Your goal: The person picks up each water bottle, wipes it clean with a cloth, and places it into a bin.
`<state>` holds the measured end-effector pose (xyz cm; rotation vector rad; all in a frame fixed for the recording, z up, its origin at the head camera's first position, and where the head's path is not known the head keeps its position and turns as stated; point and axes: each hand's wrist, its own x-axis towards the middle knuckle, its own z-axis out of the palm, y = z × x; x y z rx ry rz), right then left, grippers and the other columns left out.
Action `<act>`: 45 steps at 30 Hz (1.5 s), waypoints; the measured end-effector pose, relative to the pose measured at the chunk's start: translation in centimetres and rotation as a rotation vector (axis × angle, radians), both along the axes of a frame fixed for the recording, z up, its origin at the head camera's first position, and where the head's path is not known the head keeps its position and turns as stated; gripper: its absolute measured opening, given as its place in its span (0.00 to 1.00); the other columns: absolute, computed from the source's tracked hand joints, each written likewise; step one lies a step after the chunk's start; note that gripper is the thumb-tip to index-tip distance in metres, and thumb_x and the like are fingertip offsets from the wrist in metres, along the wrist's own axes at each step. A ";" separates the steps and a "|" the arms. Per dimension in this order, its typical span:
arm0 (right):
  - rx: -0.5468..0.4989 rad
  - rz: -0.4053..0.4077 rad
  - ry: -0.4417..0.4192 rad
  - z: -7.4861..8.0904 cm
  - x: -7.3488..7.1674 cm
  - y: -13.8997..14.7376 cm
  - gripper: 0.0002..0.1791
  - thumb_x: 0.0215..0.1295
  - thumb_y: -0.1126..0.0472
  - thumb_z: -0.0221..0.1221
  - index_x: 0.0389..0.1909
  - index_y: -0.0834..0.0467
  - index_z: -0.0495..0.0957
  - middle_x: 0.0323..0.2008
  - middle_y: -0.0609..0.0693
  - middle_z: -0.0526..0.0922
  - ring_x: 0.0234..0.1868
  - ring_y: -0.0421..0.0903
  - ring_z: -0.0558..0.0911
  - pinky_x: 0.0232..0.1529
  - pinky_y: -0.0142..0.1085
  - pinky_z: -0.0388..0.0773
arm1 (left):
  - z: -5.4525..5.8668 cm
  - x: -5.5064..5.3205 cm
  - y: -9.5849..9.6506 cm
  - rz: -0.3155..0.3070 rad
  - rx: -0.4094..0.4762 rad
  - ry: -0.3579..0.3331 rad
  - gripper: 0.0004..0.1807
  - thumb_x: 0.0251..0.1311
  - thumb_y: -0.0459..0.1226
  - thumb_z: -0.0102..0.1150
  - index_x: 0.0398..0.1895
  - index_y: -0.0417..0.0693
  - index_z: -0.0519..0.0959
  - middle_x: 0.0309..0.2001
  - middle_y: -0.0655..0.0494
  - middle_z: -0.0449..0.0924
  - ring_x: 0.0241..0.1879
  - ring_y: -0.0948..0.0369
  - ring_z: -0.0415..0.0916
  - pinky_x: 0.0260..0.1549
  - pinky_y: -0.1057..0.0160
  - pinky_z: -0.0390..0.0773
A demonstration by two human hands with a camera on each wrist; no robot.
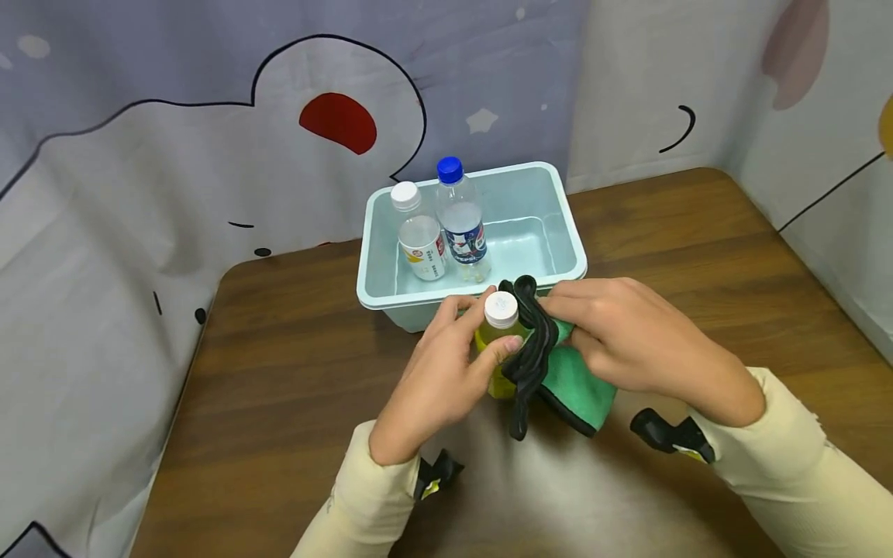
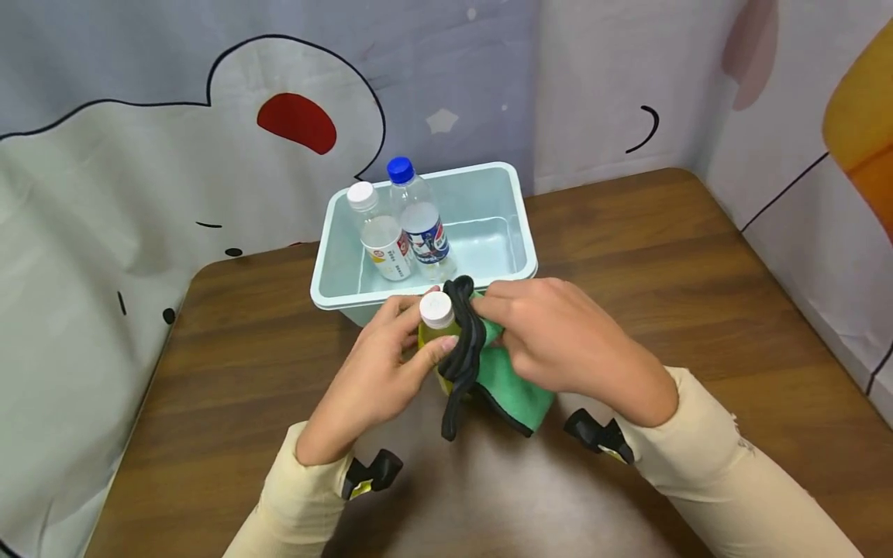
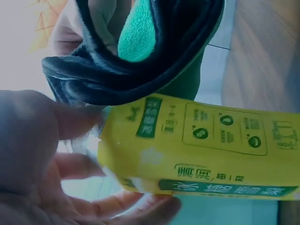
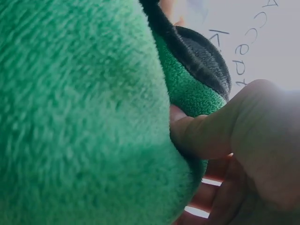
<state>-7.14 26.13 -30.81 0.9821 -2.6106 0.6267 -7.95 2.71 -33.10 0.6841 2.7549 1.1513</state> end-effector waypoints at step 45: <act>0.155 -0.247 -0.478 -10.6 -0.5 -1.0 0.16 0.44 0.76 0.61 0.30 0.54 0.85 0.22 0.43 0.74 0.24 0.43 0.68 0.24 0.35 0.64 | 3.9 -0.5 -1.4 -0.137 0.322 0.142 0.17 0.60 0.36 0.71 0.52 0.42 0.85 0.46 0.52 0.90 0.39 0.62 0.84 0.36 0.66 0.87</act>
